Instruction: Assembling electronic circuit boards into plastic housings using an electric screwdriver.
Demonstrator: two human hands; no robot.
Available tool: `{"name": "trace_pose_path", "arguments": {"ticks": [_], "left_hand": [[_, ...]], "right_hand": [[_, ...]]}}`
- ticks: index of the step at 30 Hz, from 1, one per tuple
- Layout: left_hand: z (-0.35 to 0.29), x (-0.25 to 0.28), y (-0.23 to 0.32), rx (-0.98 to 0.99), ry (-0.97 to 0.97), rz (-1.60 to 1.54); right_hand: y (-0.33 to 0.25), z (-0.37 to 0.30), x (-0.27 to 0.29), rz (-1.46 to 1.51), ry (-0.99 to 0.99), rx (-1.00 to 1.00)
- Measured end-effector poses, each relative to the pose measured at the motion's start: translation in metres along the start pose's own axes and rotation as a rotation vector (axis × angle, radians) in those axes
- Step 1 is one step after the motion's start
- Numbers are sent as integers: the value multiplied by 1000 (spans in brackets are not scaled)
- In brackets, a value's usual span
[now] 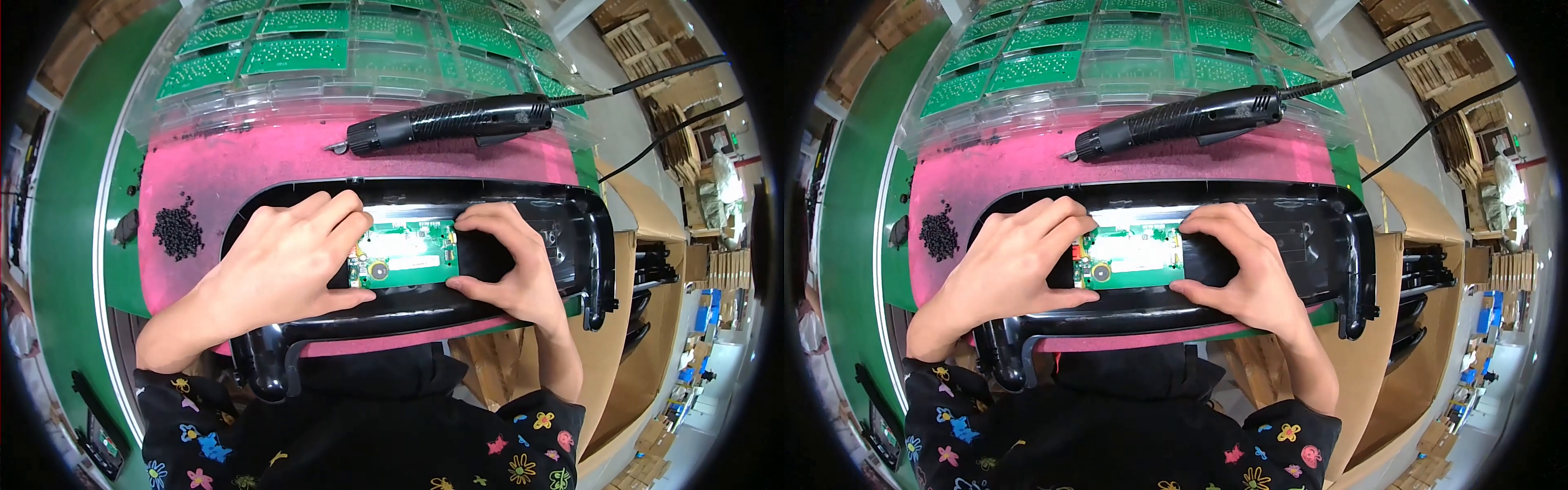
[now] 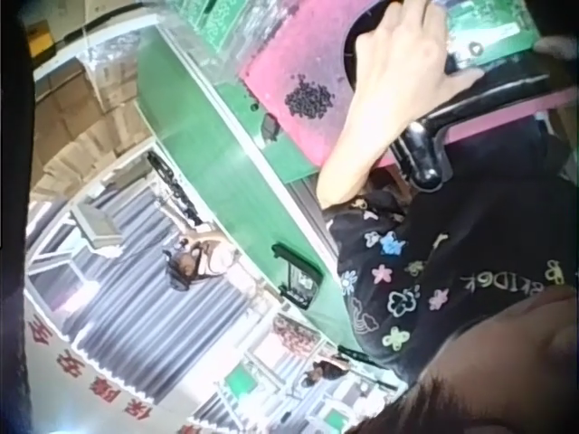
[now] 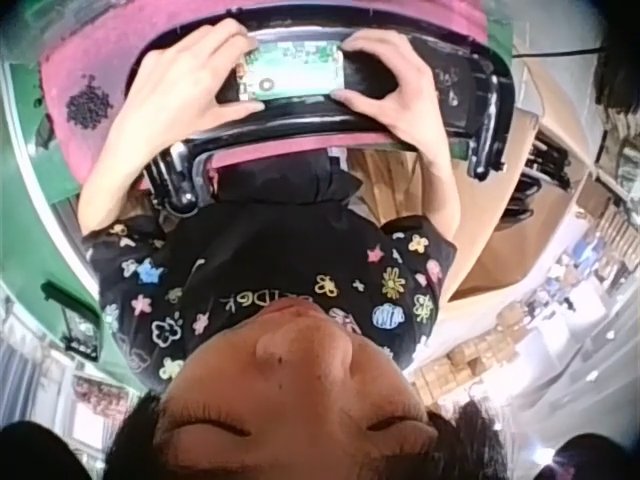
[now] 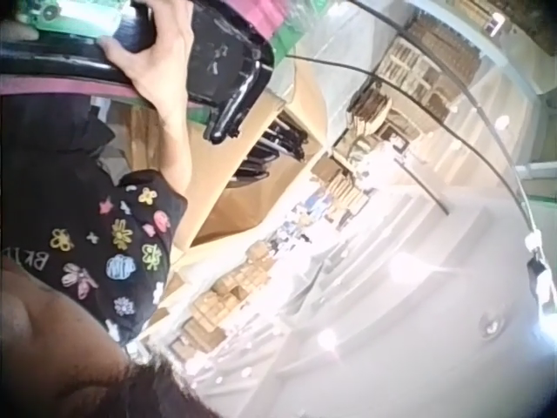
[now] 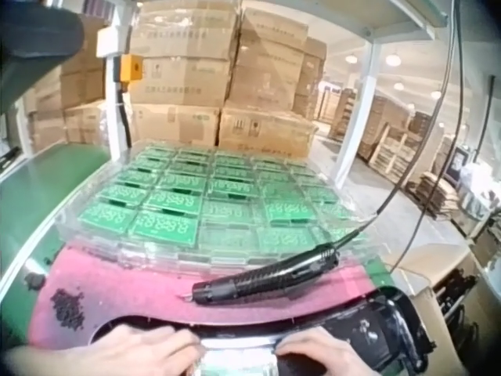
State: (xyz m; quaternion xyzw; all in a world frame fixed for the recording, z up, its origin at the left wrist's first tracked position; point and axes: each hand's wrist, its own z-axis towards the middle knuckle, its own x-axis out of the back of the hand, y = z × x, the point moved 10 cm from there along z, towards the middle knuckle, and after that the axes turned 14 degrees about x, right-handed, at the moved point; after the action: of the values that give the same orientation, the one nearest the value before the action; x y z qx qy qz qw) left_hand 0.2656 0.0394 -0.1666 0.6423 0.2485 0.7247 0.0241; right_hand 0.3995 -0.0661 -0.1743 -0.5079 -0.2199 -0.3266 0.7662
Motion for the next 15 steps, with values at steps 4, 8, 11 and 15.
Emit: {"name": "trace_pose_path", "arguments": {"ticks": [4,8,11,15], "left_hand": [[0,-3,-1,17,-2,29],[1,-6,-2,43,-38,52],[1,-8,-2,52,-47,63],[3,-9,-3,61,-57,57]], "right_hand": [[4,1,-3,3,-18,-40],[2,2,-2,-47,-26,-21],[2,1,-2,-55,-27,-27],[3,2,-2,-54,-28,-27]]}}
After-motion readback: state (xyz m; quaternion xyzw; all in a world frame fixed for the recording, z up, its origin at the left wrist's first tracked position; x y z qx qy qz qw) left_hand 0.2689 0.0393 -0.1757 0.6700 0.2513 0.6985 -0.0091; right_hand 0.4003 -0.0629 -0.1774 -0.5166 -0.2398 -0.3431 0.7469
